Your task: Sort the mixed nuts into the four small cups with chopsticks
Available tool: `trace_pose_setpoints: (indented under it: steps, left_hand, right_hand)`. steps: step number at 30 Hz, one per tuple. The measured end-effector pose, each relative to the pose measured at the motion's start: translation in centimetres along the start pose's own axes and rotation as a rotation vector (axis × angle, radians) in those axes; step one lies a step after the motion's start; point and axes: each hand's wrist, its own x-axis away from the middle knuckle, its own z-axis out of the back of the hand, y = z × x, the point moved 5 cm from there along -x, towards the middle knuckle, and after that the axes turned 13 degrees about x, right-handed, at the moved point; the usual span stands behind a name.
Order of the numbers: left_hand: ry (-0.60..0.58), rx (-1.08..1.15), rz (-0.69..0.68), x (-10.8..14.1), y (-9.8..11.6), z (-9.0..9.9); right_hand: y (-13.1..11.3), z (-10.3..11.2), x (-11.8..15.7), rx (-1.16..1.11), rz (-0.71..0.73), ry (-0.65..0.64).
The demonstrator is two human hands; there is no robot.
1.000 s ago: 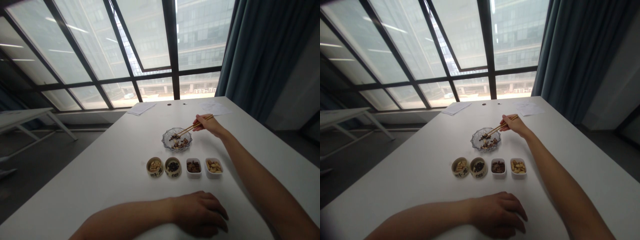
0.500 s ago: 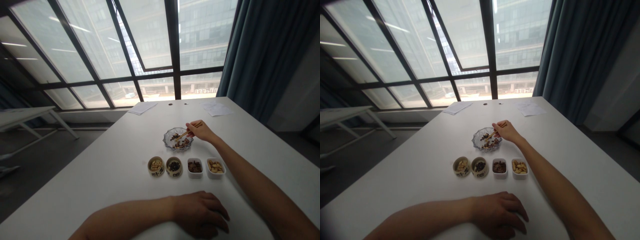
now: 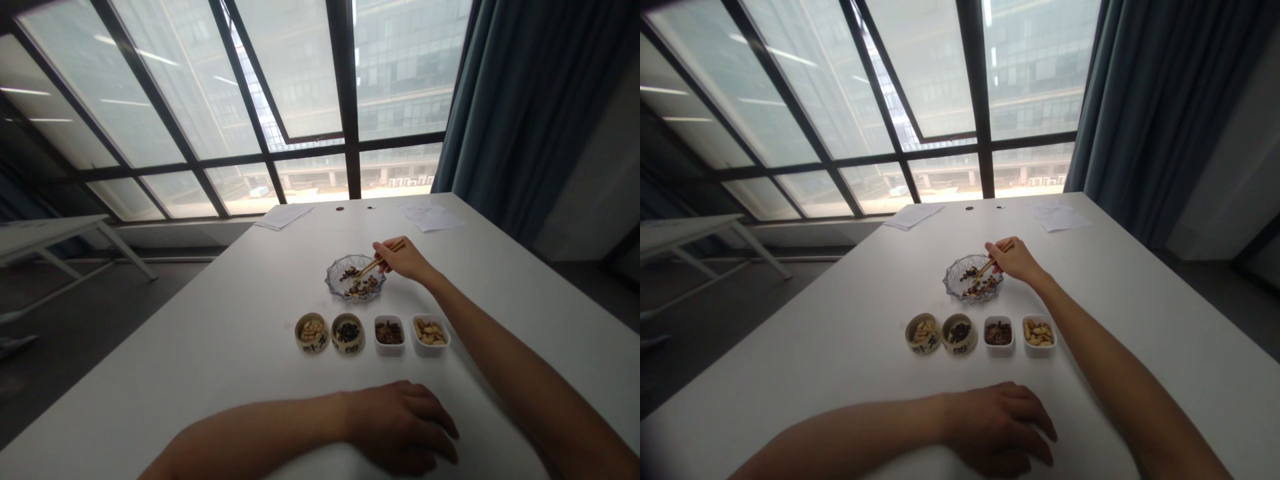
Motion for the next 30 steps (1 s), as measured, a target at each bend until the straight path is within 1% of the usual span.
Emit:
trace_pose_setpoints:
  steps: [5, 10, 12, 15, 19, 23, 25, 30]
  left_hand:
    - [-0.013, -0.004, 0.013, -0.1, -0.1, -0.1]
    - [-0.003, 0.009, 0.002, -0.2, -0.1, -0.1]
    - [0.001, 0.011, -0.003, -0.2, -0.1, -0.1]
    - [0.000, 0.009, 0.005, -0.1, -0.1, -0.1]
    - [-0.003, 0.018, 0.011, -0.1, -0.1, 0.0]
    - [-0.002, 0.009, -0.003, -0.1, 0.0, 0.0]
    - [-0.006, 0.005, 0.001, -0.1, 0.0, 0.0]
    - [-0.017, 0.020, 0.023, -0.1, -0.1, 0.0]
  right_hand:
    - [0.2, 0.5, -0.1, -0.047, -0.032, 0.025]
    - [0.1, 0.3, 0.1, 0.003, -0.001, 0.026]
    - [0.0, 0.5, 0.2, 0.017, 0.007, 0.056]
    - [-0.2, 1.5, 0.1, 0.010, 0.016, 0.129]
    - [-0.9, 3.7, 0.0, -0.035, 0.019, 0.219]
    - [-2.0, 6.5, 0.2, -0.070, 0.009, 0.278]
    - [-2.5, 8.2, 0.5, -0.100, 0.013, 0.274]
    - [-3.0, 13.0, 1.8, -0.161, 0.031, 0.189]
